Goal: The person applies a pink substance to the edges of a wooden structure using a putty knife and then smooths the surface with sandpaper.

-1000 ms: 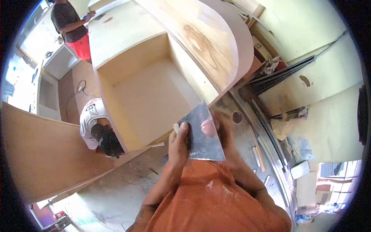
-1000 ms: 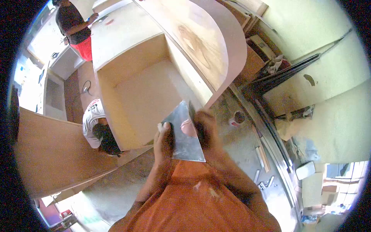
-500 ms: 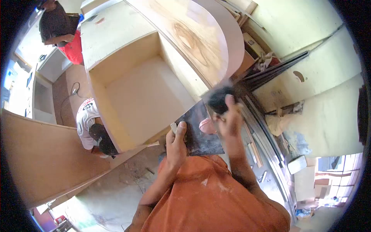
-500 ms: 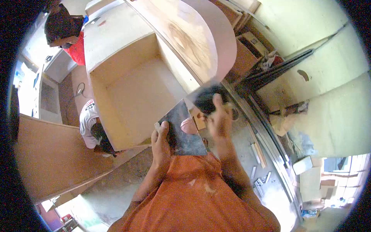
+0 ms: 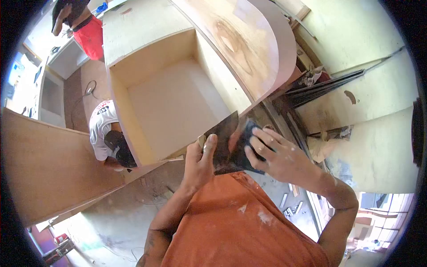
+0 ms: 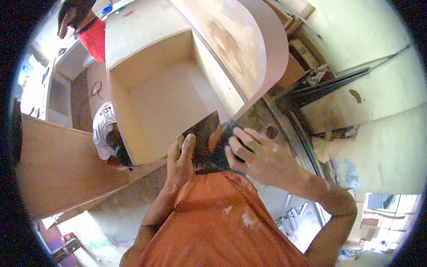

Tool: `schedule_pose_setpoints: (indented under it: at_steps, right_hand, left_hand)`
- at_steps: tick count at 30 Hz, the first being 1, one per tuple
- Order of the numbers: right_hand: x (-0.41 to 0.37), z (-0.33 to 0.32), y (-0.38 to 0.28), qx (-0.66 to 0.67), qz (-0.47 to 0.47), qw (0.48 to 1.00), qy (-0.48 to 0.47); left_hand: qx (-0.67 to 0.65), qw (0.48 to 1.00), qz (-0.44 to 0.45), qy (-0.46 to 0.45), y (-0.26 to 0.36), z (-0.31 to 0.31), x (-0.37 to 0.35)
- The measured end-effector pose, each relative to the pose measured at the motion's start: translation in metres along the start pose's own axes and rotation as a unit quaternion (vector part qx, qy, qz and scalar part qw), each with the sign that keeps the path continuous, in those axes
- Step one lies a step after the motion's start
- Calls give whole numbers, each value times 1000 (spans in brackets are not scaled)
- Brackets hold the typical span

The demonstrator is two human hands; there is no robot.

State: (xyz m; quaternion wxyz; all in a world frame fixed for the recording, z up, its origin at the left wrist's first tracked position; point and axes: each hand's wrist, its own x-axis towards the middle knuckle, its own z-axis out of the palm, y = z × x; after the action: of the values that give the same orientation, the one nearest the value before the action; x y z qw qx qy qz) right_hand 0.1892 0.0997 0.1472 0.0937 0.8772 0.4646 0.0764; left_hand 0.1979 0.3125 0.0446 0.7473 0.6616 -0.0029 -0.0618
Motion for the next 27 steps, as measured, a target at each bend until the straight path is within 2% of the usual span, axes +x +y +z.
schedule_pose_setpoints:
  at_steps: [2, 3, 6, 8, 10, 11, 15, 18, 19, 20, 21, 22, 24, 25, 27]
  right_hand:
    - [-2, -8, 4, -19, 8, 999, -48]
    - [6, -11, 6, -26, 14, 1000, 3]
    - [18, -1, 5, -35, -15, 999, -22]
    - [18, -5, 12, -13, -18, 1000, -12]
    - [21, -4, 8, -22, 0, 999, 47]
    - [22, 7, 7, -24, -8, 999, 22]
    - [17, 1, 4, -21, 23, 999, 32]
    - [18, 9, -1, 35, 29, 998, 50]
    - [13, 8, -6, 93, 60, 990, 86]
    - [6, 9, -14, 154, 97, 976, 119]
    - [3, 19, -23, 240, 86, 949, 186]
    - [3, 37, -31, 240, 84, 949, 186]
    - [6, 78, -48, 360, 181, 874, 270]
    - [10, 86, -34, 360, 211, 869, 267]
    - [0, 73, -7, 276, 221, 899, 258]
  left_hand:
    - [-33, 997, -46, 48, -13, -4, 4]
    - [-30, 997, -50, 48, -13, -6, 4]
    - [4, 999, -19, 41, 3, -9, 0]
    - [37, 996, -35, 70, 20, -10, 1]
    - [58, 997, -21, 45, 18, -12, -1]
    - [76, 997, -5, 19, 18, -14, -2]
    - [100, 995, -3, 16, 25, -19, 2]
    - [151, 987, 39, 28, 33, -16, 2]
    - [-4, 997, -25, 70, 18, -19, 5]
    - [-157, 978, -89, 103, 9, -21, 6]
    - [-238, 950, -149, 137, 36, -8, 1]
    - [-293, 939, -131, 125, -4, -9, 4]
    - [-350, 919, -147, 110, -1, 10, -4]
    - [-349, 927, -107, 92, -12, 12, -7]
    - [-312, 942, -95, 83, -15, 12, -19]
